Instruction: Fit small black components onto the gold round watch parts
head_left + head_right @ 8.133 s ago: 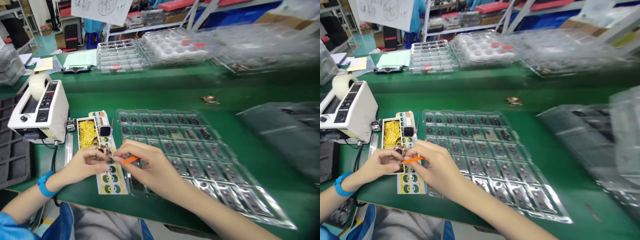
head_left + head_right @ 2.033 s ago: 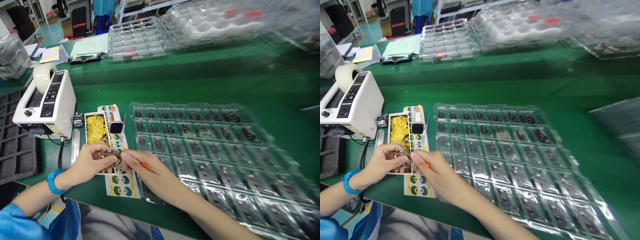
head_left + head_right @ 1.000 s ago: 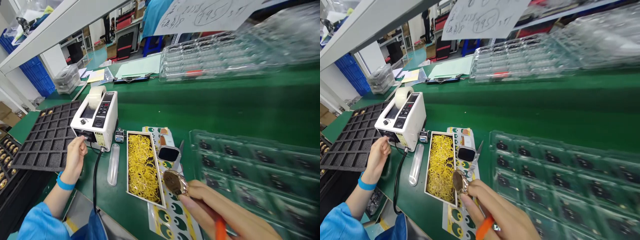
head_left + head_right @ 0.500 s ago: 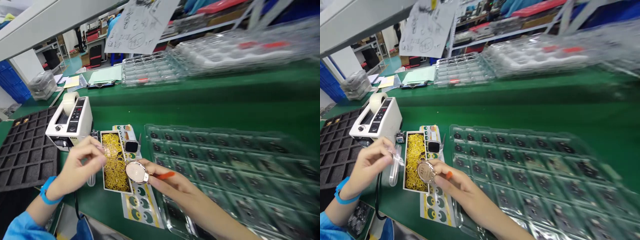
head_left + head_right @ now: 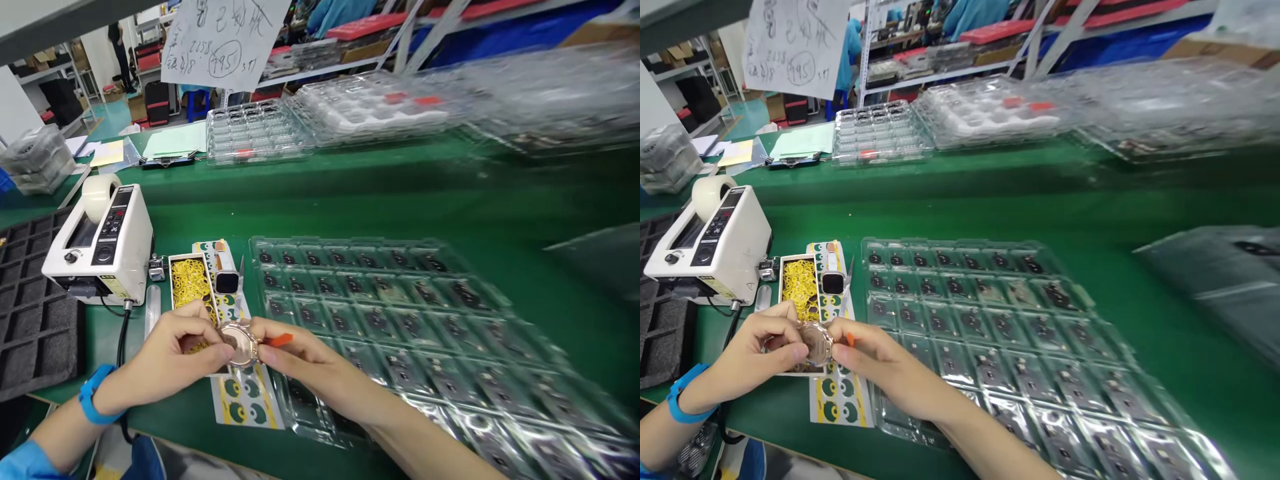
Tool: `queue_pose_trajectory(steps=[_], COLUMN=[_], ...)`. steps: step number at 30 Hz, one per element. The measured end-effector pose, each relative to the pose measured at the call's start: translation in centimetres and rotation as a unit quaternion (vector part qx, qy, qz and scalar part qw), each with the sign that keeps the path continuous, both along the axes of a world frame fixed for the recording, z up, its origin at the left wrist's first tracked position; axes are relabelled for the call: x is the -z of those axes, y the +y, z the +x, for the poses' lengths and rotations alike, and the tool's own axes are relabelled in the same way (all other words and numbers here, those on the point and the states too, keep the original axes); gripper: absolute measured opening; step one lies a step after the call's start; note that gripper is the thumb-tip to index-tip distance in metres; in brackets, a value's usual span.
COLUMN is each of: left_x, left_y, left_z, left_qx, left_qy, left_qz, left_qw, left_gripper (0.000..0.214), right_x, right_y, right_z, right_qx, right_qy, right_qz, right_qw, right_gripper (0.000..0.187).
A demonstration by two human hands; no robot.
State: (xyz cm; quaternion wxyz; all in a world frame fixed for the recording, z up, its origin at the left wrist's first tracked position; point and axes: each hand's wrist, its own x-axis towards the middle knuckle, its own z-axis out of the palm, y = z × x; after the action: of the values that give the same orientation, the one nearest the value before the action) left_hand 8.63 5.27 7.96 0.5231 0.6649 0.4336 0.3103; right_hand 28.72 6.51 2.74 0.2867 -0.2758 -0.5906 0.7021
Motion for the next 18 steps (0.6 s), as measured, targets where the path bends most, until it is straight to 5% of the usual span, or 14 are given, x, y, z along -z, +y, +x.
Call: queue_pose_trajectory(steps=[9,18], left_x=[0.7,0.9], left_y=[-0.1,0.4], left_z=[0.5,-0.7], left_qx=[-0.025,-0.129], left_qy=[0.019,0.167], left_qz=[0.024,0.159], left_qw=[0.999,0.965], left_gripper=[0.026,0.033], right_x=[-0.4,-0.6], right_y=[-0.1,0.2], right_z=[-0.3,-0.3], right_qx=[0.004,0.028], right_qy=[-0.013,0.003], right_qz=[-0.006,0.000], right_qw=[1.000,1.000], right_gripper=[0.049,0.046])
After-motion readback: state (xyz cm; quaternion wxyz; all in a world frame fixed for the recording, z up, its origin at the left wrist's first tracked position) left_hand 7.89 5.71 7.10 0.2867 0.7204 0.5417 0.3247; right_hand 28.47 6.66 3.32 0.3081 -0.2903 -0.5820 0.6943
